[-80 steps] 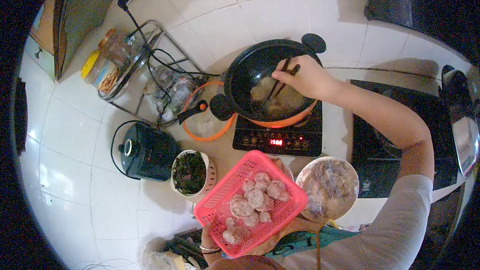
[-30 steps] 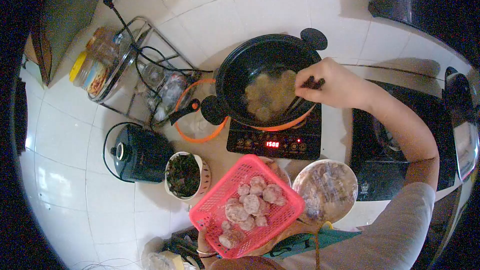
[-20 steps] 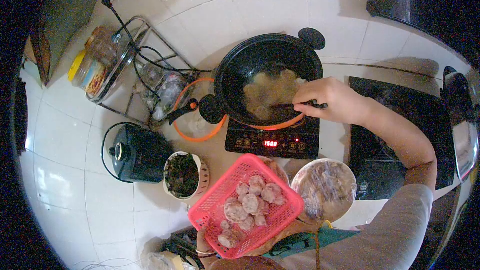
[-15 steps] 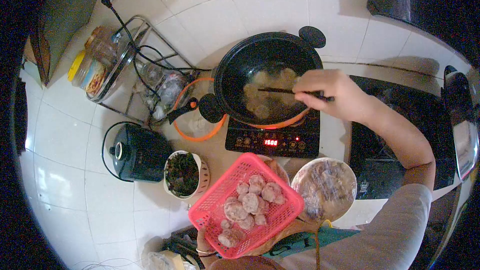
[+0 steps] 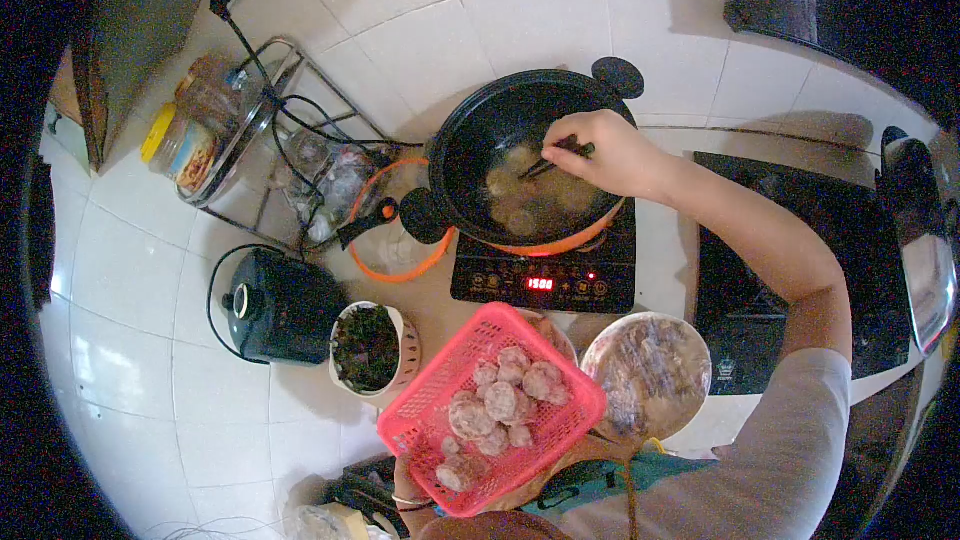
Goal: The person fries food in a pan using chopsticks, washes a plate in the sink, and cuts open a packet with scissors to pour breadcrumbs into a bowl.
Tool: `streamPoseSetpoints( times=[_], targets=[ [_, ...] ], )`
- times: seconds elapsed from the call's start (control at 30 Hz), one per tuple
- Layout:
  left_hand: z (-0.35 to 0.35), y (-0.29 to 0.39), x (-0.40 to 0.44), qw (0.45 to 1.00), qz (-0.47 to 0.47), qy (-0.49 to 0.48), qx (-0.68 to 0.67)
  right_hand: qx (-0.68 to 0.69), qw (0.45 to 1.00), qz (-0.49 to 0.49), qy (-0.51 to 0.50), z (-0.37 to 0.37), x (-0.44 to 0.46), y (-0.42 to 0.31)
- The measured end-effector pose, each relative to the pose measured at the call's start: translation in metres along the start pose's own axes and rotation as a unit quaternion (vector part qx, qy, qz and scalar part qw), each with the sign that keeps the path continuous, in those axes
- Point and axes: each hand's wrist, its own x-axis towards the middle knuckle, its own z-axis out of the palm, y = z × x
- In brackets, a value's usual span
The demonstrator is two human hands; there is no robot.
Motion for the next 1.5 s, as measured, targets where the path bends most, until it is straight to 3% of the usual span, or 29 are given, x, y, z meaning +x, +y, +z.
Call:
streamPoseSetpoints(
  times=[0.2, 0.4, 0.5, 0.63, 0.97, 1.27, 1.37, 1.5],
  targets=[
    [-0.003, -0.003, 0.005, 1.0, 0.01, -0.027, -0.01, 0.012, 0.997, 0.072, -0.041, -0.015, -0.003, -0.03],
    [-0.008, -0.006, 0.006, 0.999, 0.019, -0.029, -0.031, -0.028, 0.995, 0.094, -0.007, -0.036, -0.009, -0.049],
    [0.0, -0.005, 0.0, 0.998, 0.016, -0.029, -0.045, -0.039, 0.99, 0.105, -0.088, -0.029, -0.016, -0.058],
    [-0.004, -0.006, 0.001, 0.999, 0.014, -0.025, -0.033, -0.116, 0.989, -0.034, -0.084, -0.016, -0.023, -0.046],
    [-0.003, -0.001, 0.001, 0.999, -0.001, -0.027, -0.017, -0.159, 0.982, -0.098, -0.034, -0.037, -0.023, -0.065],
    [-0.001, -0.002, 0.002, 0.998, -0.001, -0.047, -0.035, -0.014, 0.99, 0.136, 0.039, -0.045, -0.013, -0.038],
    [0.0, -0.001, 0.001, 0.998, -0.004, -0.046, -0.031, -0.061, 0.994, 0.077, 0.05, -0.04, -0.003, -0.013],
    [-0.004, -0.002, 0.002, 0.999, -0.005, -0.035, -0.031, -0.066, 0.991, 0.113, 0.02, -0.035, 0.003, 0.003]
  ],
)
